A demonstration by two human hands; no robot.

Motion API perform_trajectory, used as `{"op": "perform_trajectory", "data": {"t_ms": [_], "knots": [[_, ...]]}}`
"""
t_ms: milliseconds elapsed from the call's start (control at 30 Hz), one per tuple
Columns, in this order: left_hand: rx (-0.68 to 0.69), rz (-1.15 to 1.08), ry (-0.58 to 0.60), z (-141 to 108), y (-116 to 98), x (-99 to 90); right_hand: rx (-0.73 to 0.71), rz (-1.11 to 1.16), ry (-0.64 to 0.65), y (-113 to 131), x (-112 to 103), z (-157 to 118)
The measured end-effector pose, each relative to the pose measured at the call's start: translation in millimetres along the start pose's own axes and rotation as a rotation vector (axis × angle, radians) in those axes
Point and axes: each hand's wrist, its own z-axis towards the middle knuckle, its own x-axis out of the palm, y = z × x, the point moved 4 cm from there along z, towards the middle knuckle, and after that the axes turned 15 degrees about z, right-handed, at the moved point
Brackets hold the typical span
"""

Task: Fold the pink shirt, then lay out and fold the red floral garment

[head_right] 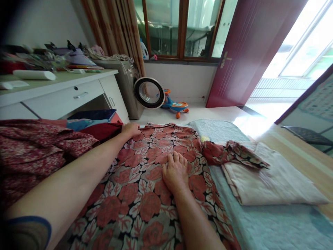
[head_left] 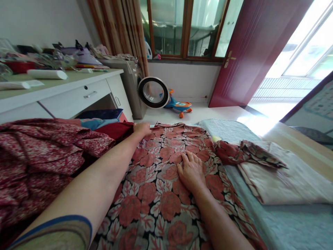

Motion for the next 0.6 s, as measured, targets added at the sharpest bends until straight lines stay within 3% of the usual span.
{"op": "perform_trajectory", "data": {"t_ms": [233, 433, 600], "knots": [[-0.007, -0.032, 0.030, 7.8, -17.3, -4.4, 0.003, 0.000, -0.004, 1.9, -1.2, 0.3], [-0.052, -0.038, -0.088, -2.0, -18.1, -6.3, 0.007, -0.013, -0.004, 1.0, -0.6, 0.5], [-0.048, 0.053, -0.312, -24.5, -24.1, -22.5, 0.005, -0.019, 0.003, 0.2, 0.3, 0.7]]}}
